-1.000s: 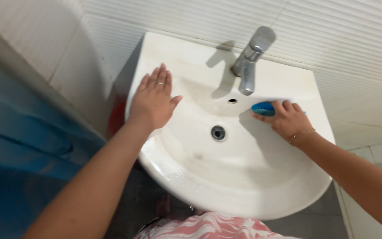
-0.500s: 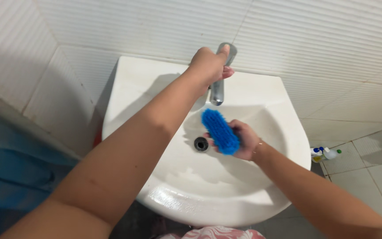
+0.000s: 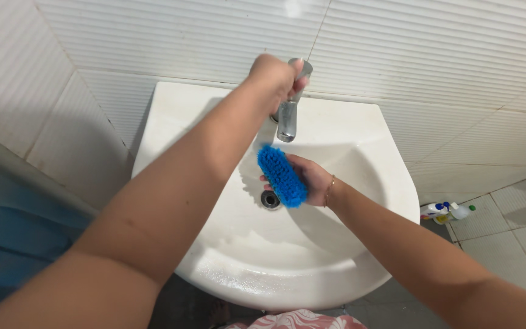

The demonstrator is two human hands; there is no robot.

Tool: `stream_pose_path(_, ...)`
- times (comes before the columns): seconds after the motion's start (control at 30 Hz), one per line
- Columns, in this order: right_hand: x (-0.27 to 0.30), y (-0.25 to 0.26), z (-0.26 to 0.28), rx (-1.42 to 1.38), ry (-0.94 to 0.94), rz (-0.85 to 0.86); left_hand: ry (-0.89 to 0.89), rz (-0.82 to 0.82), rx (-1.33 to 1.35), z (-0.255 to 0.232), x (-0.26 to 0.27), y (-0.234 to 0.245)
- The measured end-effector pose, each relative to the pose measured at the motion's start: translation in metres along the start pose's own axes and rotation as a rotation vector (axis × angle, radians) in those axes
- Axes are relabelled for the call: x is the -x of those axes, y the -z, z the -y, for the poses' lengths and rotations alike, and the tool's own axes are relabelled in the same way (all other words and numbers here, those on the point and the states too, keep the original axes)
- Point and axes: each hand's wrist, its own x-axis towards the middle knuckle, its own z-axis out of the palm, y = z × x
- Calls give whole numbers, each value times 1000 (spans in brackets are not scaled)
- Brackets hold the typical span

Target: The person scrubs a white bathroom sink with a blue brush, rinses the brush and sink under running water, and wipes the basin with their hands. The person then washes their hands and turns off the faucet.

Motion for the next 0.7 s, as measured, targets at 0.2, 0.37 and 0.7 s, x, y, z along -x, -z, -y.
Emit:
stream_pose_path(0.2, -13, 11, 5, 58, -42, -11, -24, 28, 178, -14, -12, -12)
stream_pose_path(0.37, -27, 18, 7, 156, -125, 32, -220, 115, 107, 26, -21, 6)
stream_pose_path(0.7, -84, 55, -15, 494, -79, -90, 84, 219, 557, 211, -19, 31)
